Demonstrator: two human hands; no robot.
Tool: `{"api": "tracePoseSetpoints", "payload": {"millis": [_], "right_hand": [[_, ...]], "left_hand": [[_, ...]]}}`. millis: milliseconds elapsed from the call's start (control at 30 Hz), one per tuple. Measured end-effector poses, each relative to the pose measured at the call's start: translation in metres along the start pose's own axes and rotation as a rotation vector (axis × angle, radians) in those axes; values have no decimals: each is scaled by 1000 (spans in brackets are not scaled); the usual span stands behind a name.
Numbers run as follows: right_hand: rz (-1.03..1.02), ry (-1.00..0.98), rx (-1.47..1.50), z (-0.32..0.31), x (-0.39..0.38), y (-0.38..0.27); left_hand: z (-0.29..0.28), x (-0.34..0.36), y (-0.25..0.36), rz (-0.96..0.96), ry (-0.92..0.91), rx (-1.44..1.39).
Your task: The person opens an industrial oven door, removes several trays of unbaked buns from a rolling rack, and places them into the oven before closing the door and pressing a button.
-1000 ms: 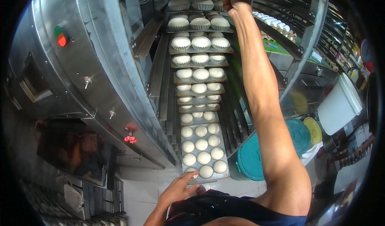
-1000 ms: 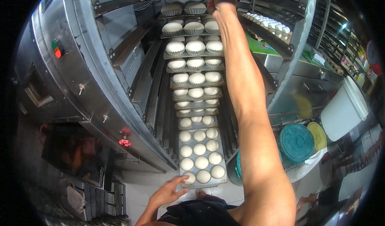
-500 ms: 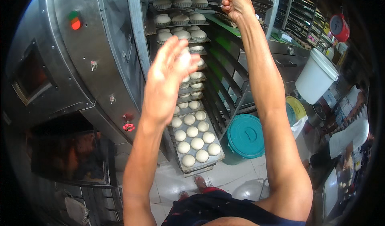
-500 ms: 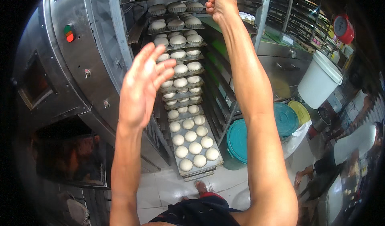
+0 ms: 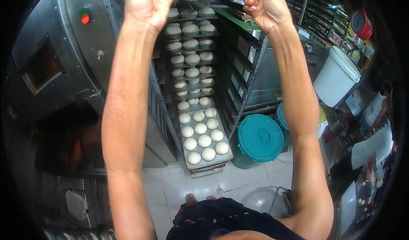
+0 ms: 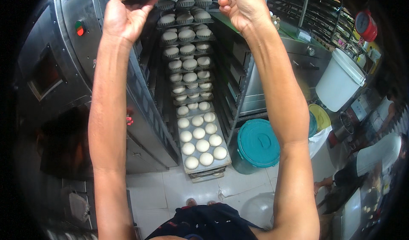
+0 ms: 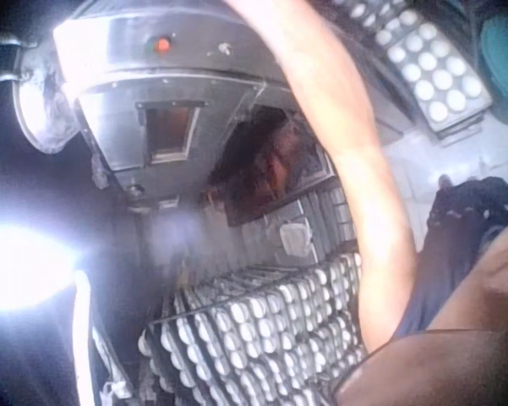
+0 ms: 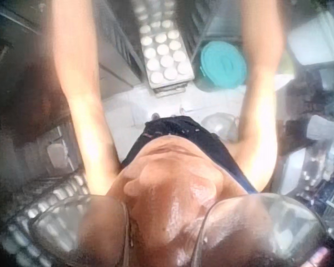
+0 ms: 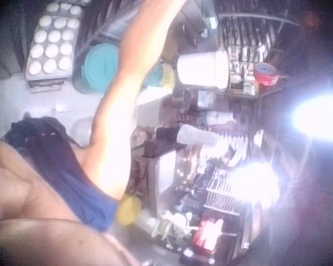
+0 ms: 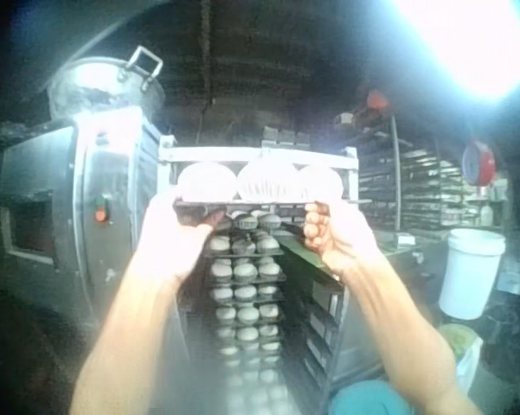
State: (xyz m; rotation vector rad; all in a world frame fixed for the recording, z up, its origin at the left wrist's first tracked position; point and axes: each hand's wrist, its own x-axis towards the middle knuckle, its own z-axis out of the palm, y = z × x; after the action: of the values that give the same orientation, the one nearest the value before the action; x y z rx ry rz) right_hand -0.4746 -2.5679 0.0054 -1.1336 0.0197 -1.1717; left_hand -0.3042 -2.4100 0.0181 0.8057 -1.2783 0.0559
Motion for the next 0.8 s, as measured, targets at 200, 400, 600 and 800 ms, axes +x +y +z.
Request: {"api": "tracePoseSetpoints", "payload": {"millis": [200, 400, 600, 800], "right_hand": [[84, -63, 127, -24, -42, -32], [-130, -37, 281, -41, -52, -62], [-32, -167, 174, -79, -80, -119], [-91, -32, 72, -53, -158, -147]], "left_hand": [[-4, 5, 18, -284, 21, -612], [12, -23, 66, -283, 100, -605], [11, -58, 114, -205, 17, -734], [8, -119, 186, -167, 87, -698]]}}
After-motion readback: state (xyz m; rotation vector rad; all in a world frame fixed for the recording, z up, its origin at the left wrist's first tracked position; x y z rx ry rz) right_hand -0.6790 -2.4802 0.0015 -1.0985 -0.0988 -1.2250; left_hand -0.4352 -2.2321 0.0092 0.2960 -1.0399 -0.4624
